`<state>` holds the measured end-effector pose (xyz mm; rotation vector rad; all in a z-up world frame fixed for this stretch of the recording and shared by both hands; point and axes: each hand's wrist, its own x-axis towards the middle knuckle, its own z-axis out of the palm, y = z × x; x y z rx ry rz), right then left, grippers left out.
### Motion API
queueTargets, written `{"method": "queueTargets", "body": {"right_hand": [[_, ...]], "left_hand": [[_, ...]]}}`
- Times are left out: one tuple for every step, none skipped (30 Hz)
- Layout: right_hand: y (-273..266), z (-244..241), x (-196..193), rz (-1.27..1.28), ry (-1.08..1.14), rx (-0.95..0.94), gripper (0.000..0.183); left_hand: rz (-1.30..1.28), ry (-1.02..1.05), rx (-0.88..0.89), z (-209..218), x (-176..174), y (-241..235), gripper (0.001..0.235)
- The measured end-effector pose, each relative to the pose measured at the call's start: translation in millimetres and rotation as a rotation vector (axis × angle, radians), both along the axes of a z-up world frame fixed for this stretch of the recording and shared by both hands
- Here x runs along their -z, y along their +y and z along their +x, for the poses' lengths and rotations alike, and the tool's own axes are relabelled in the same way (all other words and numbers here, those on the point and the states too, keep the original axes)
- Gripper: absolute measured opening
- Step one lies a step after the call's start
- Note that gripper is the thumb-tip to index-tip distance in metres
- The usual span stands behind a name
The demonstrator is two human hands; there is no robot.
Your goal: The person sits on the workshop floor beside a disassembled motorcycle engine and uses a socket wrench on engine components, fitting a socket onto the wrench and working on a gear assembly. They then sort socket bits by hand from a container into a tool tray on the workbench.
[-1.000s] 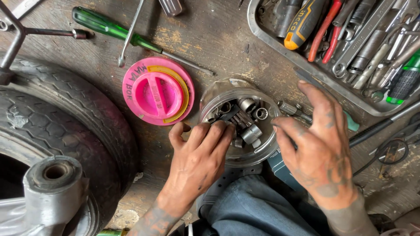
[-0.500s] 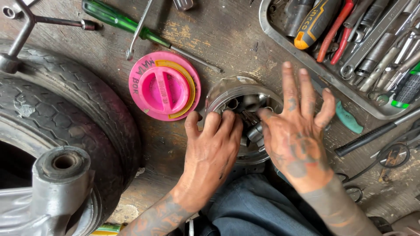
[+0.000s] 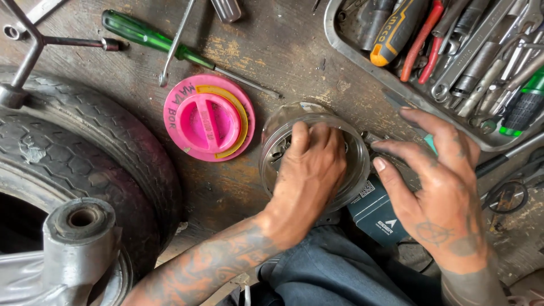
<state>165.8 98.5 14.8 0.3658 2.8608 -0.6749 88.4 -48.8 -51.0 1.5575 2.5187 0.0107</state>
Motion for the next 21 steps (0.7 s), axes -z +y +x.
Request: {"method": "queueTargets", "body": {"right_hand": [[1.5, 0.1, -1.9, 0.002, -0.007, 0.009, 0.023], [3.5, -0.3, -3.6, 0.004, -0.011, 0.017, 0.026], [4.7, 1.2, -2.4, 0.007, -0.009, 0.02, 0.026], [5.6, 1.9, -0.6, 0.008, -0.016, 0.017, 0.026], [6.6, 2.6, 1.0, 0.009, -0.024, 0.014, 0.026], [7.4, 2.5, 2.6, 0.012, -0.02, 0.017, 0.026], [8.4, 2.6, 4.5, -0.002, -0.018, -0.007, 0.028], [8.7, 3.5, 6.2, -0.018, -0.02, -0.033, 0.031], [8.1, 3.3, 5.8, -0.017, -0.018, -0.03, 0.031], [7.8, 2.9, 5.7, -0.022, -0.024, -0.034, 0.03], [7.4, 2.4, 5.7, -0.028, -0.029, -0.038, 0.03], [7.9, 2.4, 5.4, -0.028, -0.026, -0.037, 0.03], [8.6, 2.5, 5.3, -0.025, -0.028, -0.036, 0.029], [9.1, 3.7, 4.7, -0.025, -0.034, -0.034, 0.029], [9.5, 4.6, 4.4, -0.027, -0.034, -0.032, 0.029], [10.1, 4.9, 4.0, -0.03, -0.038, -0.031, 0.029], [10.7, 5.0, 3.4, -0.032, -0.042, -0.03, 0.029], [12.0, 6.7, 4.0, -0.033, -0.037, -0.03, 0.029], [13.5, 8.3, 4.6, -0.039, -0.045, -0.028, 0.03], [14.4, 10.4, 5.4, -0.045, -0.054, -0.023, 0.03], [14.6, 10.0, 4.5, -0.046, -0.05, -0.021, 0.03]], "left_hand": [[-0.066, 0.028, 0.011, 4.1, 1.3, 5.0, 0.025], [-0.13, 0.059, 0.02, 7.6, 2.8, 10.5, 0.02], [-0.127, 0.062, 0.023, 9.2, 2.5, 11.7, 0.02], [-0.159, 0.066, 0.027, 10.3, 2.3, 12.3, 0.02], [-0.19, 0.07, 0.03, 11.4, 2.1, 12.9, 0.021], [-0.187, 0.076, 0.033, 12.4, 9.0, 9.7, 0.021], [-0.18, 0.113, 0.076, 13.6, 16.1, 6.7, 0.02], [-0.175, 0.147, 0.119, 15.9, 23.2, 2.9, 0.02], [-0.174, 0.148, 0.121, 14.2, 27.3, 0.4, 0.02], [-0.148, 0.231, 0.152, 12.7, 31.2, -2.3, 0.02], [-0.122, 0.314, 0.182, 11.3, 35.2, -5.0, 0.022], [-0.123, 0.317, 0.184, 6.9, 31.1, -5.7, 0.022], [-0.057, 0.231, 0.141, 2.6, 27.0, -6.2, 0.026], [0.007, 0.141, 0.098, -0.5, 22.4, -7.1, 0.032], [0.004, 0.141, 0.1, 0.1, 23.2, -5.2, 0.032], [0.02, 0.118, 0.083, 0.3, 24.1, -3.3, 0.026], [0.036, 0.095, 0.066, 0.3, 24.7, -1.3, 0.021], [0.035, 0.1, 0.066, 0.4, 24.5, -0.9, 0.021], [0.039, 0.101, 0.055, 0.6, 24.4, -0.3, 0.019], [0.043, 0.102, 0.046, 0.9, 24.5, -0.1, 0.018], [0.042, 0.105, 0.048, -1.8, 23.9, -0.2, 0.018]]}}
